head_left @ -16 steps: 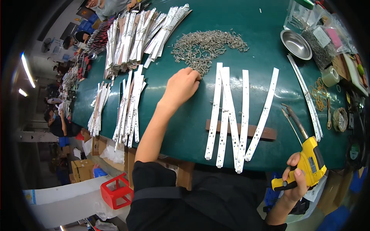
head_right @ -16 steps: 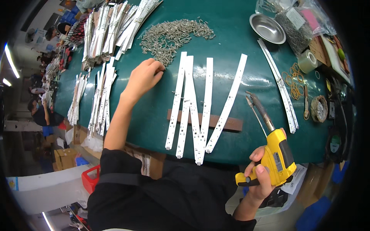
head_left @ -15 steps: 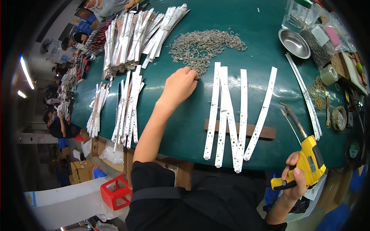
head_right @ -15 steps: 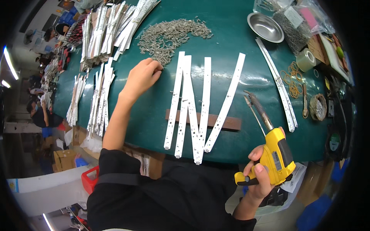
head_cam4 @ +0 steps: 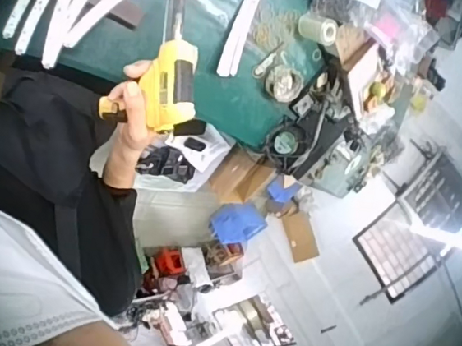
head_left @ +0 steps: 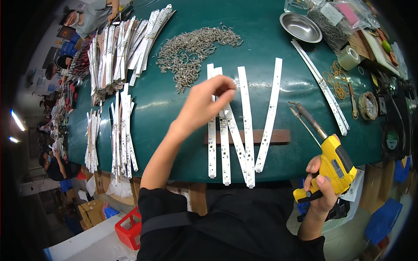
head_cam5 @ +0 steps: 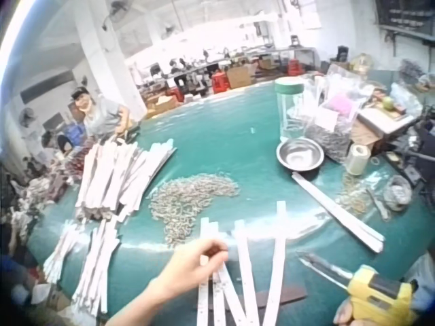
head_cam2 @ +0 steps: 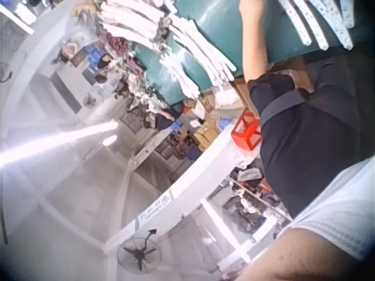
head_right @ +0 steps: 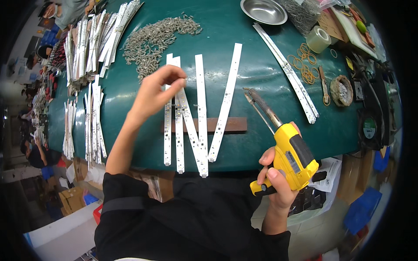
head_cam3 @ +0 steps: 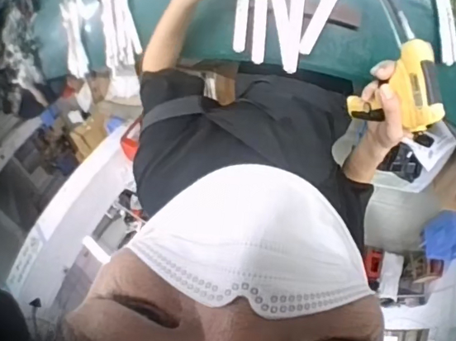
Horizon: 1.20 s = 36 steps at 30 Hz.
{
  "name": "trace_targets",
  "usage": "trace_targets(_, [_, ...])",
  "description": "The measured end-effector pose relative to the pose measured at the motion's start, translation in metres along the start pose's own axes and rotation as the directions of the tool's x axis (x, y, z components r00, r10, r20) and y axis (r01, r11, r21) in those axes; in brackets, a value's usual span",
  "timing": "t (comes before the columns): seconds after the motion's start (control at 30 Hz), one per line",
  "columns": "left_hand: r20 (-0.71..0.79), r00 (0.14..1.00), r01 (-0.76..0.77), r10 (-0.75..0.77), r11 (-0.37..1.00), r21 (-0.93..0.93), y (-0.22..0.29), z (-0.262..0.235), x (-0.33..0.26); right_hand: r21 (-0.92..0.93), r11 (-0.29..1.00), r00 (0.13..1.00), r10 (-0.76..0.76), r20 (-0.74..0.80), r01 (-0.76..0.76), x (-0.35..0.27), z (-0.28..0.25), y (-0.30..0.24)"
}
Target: The person solders components onto LED strips using a handheld soldering iron, binds a completed batch of strips with a rubber band, and arranges a new set of strips on a block to solder them.
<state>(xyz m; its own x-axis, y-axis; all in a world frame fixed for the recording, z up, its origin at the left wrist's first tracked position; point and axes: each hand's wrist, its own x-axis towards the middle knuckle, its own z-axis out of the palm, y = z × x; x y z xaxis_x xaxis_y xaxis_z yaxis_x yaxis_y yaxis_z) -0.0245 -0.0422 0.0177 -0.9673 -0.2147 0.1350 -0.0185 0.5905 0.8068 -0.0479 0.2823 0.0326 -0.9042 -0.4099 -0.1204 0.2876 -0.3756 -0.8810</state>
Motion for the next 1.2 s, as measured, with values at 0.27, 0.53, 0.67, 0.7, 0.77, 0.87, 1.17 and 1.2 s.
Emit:
trace_targets(0.27, [0.142,0.987,-0.067,0.07,0.997,-0.031,0.015,0.053,0.017,-0.037,0.999,1.0,0.017,-0.001,-0.017,-0.005,0.001,0.003])
trace_targets(0.53, [0.047,0.957,-0.291,0.288,0.937,0.194,0.003,0.071,0.02,-0.046,0.996,0.997,0.08,-0.022,-0.081,0.0,0.004,0.003])
trace_targets(0.67, [0.071,0.959,-0.283,0.275,0.939,0.197,0.004,0.073,0.023,-0.042,0.995,0.996,0.085,-0.013,-0.086,0.002,0.005,0.004])
trace_targets(0.7, [0.072,0.959,-0.283,0.274,0.939,0.196,0.003,0.074,0.023,-0.038,0.995,0.996,0.087,-0.01,-0.087,0.002,0.006,0.004])
trace_targets(0.77, [0.067,0.959,-0.284,0.276,0.939,0.192,0.001,0.074,0.023,-0.034,0.995,0.996,0.092,-0.008,-0.092,0.003,0.007,0.005])
trace_targets(0.87, [0.057,0.96,-0.28,0.274,0.942,0.184,0.001,0.073,0.022,-0.046,0.994,0.995,0.096,-0.013,-0.097,0.003,0.007,0.005])
trace_targets(1.17, [0.046,0.933,-0.356,0.356,0.9,0.25,-0.001,0.077,0.023,-0.064,0.995,0.997,0.077,-0.014,-0.078,0.004,0.007,0.007])
trace_targets(1.2, [0.047,0.933,-0.356,0.356,0.901,0.25,-0.001,0.077,0.023,-0.067,0.995,0.997,0.075,-0.014,-0.076,0.004,0.007,0.007])
